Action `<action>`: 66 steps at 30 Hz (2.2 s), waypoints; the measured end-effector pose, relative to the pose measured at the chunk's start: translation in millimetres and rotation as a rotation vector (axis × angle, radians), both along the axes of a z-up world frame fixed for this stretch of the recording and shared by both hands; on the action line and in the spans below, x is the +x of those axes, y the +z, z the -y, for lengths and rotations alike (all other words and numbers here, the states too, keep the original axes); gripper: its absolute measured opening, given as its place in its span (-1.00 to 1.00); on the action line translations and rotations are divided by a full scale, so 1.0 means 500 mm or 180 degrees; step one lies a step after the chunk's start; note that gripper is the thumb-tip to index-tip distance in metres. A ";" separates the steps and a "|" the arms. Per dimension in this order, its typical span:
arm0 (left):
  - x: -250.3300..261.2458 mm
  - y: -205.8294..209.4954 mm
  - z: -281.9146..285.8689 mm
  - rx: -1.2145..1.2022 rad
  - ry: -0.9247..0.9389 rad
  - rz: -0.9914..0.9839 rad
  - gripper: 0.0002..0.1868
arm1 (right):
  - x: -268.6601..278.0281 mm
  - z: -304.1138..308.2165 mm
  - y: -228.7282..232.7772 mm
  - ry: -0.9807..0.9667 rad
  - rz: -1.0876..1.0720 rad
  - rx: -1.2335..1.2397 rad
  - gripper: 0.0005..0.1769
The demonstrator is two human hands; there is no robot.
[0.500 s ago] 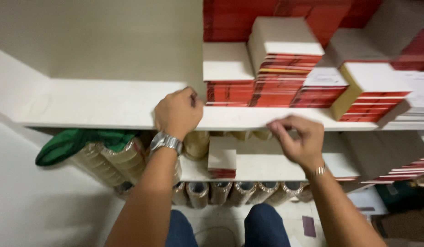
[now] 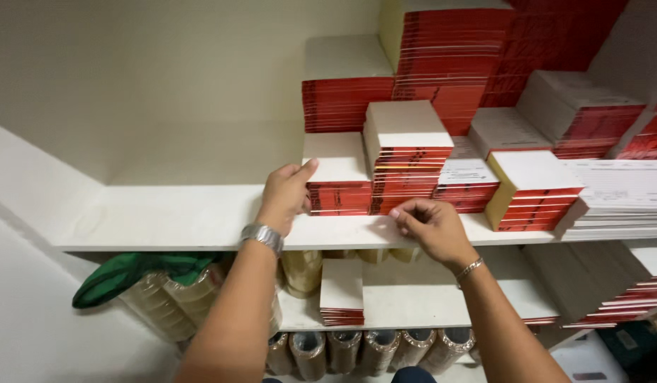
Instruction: The person sits on the floor and repeatedly picks up small white notepads from a stack on a white shelf. They flip through the pages of each notepad and then place it on a lower shelf, continuing this process for multiple notepads.
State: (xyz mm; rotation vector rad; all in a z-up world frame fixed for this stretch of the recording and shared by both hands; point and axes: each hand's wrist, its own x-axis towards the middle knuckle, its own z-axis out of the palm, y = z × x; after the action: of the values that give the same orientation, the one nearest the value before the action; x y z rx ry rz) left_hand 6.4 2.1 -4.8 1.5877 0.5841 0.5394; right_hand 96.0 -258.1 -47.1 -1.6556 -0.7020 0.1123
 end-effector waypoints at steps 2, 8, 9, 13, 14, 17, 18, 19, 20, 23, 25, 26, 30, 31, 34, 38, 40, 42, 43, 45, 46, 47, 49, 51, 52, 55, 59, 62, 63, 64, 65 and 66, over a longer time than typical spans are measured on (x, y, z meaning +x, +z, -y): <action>-0.022 0.009 0.005 -0.0358 -0.0003 0.0119 -0.68 | -0.010 0.001 0.009 0.0029 -0.0021 -0.0082 -0.87; -0.091 0.010 0.033 -0.1750 -0.0137 0.0765 -0.78 | -0.021 -0.010 0.018 0.0133 0.0013 -0.0216 -0.86; -0.095 0.017 0.036 -0.1738 -0.0141 0.0783 -0.78 | -0.030 -0.010 0.028 0.0135 0.0031 -0.0205 -0.86; -0.125 0.037 0.040 -0.1688 -0.0319 0.0812 -0.65 | -0.055 -0.014 0.050 0.0021 0.0132 -0.0476 -0.85; -0.132 0.041 0.040 -0.1713 -0.0351 0.0847 -0.62 | -0.057 -0.015 0.050 -0.0040 0.0133 -0.0557 -0.84; -0.181 0.056 0.056 -0.1841 -0.0350 0.1031 -0.54 | -0.057 -0.023 0.049 -0.0095 0.0140 -0.0620 -0.85; -0.184 0.035 0.046 -0.1847 -0.0347 0.1034 -0.54 | -0.059 -0.024 0.048 -0.0092 0.0142 -0.0627 -0.85; -0.184 0.017 0.034 -0.1900 -0.0350 0.1153 -0.57 | -0.058 -0.027 0.050 -0.0110 0.0162 -0.0608 -0.84; -0.184 -0.001 0.022 -0.1953 -0.0353 0.1272 -0.60 | -0.057 -0.031 0.052 -0.0127 0.0183 -0.0589 -0.84; -0.208 -0.014 -0.004 -0.1955 -0.0197 0.1340 -0.59 | -0.051 -0.043 0.043 -0.0318 0.0423 -0.0832 -0.85; -0.217 -0.017 -0.027 -0.1898 -0.0100 0.1326 -0.58 | -0.061 -0.049 0.061 -0.0293 0.0551 -0.0838 -0.86; -0.222 -0.020 -0.038 -0.1856 -0.0004 0.1294 -0.57 | -0.068 -0.051 0.068 -0.0275 0.0664 -0.0857 -0.87; -0.229 -0.006 -0.052 -0.1577 0.0195 0.0895 -0.53 | -0.074 -0.071 0.066 -0.0190 0.0592 -0.0767 -0.90; -0.229 -0.002 -0.052 -0.1329 0.0215 0.0671 -0.49 | -0.076 -0.074 0.063 -0.0192 0.0578 -0.0751 -0.89; -0.226 0.016 -0.051 -0.0816 0.0248 0.0262 -0.43 | -0.074 -0.080 0.060 -0.0154 0.0509 -0.0699 -0.90; -0.215 0.015 -0.065 0.0019 0.0355 -0.0259 -0.41 | -0.070 -0.071 0.060 -0.0029 0.0234 -0.0702 -0.86; -0.173 -0.048 -0.130 0.0800 0.0517 -0.0826 -0.31 | -0.061 -0.070 0.047 -0.0023 0.0220 -0.0678 -0.86; -0.164 -0.049 -0.129 0.1581 0.0675 -0.1387 -0.20 | -0.057 -0.067 0.041 -0.0011 0.0201 -0.0659 -0.87; -0.178 -0.017 -0.099 0.2103 0.0746 -0.1468 -0.23 | -0.058 -0.068 0.042 -0.0014 0.0206 -0.0653 -0.86; -0.180 0.011 -0.066 0.2622 0.0820 -0.1550 -0.27 | -0.060 -0.069 0.044 -0.0011 0.0208 -0.0650 -0.85; -0.168 0.008 -0.063 0.2741 0.0622 -0.0854 -0.41 | -0.061 -0.069 0.044 -0.0017 0.0228 -0.0633 -0.84; -0.155 0.004 -0.060 0.2836 0.0419 -0.0152 -0.55 | -0.061 -0.068 0.044 -0.0028 0.0246 -0.0618 -0.84; -0.133 0.037 -0.034 0.2273 0.0126 -0.0198 -0.63 | -0.052 -0.070 0.038 0.0028 0.0261 -0.0636 -0.84; -0.119 0.064 -0.011 0.1701 -0.0158 -0.0239 -0.67 | -0.049 -0.070 0.033 0.0086 0.0275 -0.0657 -0.84; -0.115 0.076 -0.001 0.1471 -0.0322 -0.0213 -0.51 | -0.051 -0.070 0.033 0.0053 0.0251 -0.0603 -0.84; -0.102 0.092 0.013 0.1424 -0.0462 -0.0189 -0.31 | -0.049 -0.068 0.030 0.0027 0.0194 -0.0507 -0.84; -0.065 0.067 -0.016 0.1678 -0.0386 -0.0074 -0.30 | -0.039 -0.065 0.021 0.0075 0.0091 -0.0431 -0.84; -0.072 0.066 -0.014 0.1586 -0.0293 -0.0036 -0.31 | -0.046 -0.065 0.032 0.0121 0.0183 -0.0416 -0.85; -0.069 0.062 -0.018 0.1586 -0.0294 -0.0047 -0.31 | -0.045 -0.065 0.030 0.0124 0.0172 -0.0415 -0.85; -0.067 0.058 -0.021 0.1514 -0.0291 -0.0017 -0.30 | -0.045 -0.065 0.028 0.0103 0.0175 -0.0403 -0.85; -0.064 0.055 -0.025 0.1445 -0.0289 0.0018 -0.29 | -0.044 -0.065 0.027 0.0079 0.0182 -0.0388 -0.86; -0.064 0.052 -0.026 0.1448 -0.0292 0.0011 -0.29 | -0.044 -0.066 0.025 0.0079 0.0175 -0.0384 -0.86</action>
State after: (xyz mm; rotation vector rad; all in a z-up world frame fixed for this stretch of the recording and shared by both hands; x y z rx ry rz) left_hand -25.7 15.0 21.3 2.0310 0.3987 0.6360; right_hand 74.0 -225.1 -34.5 -1.7711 -0.7702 0.1293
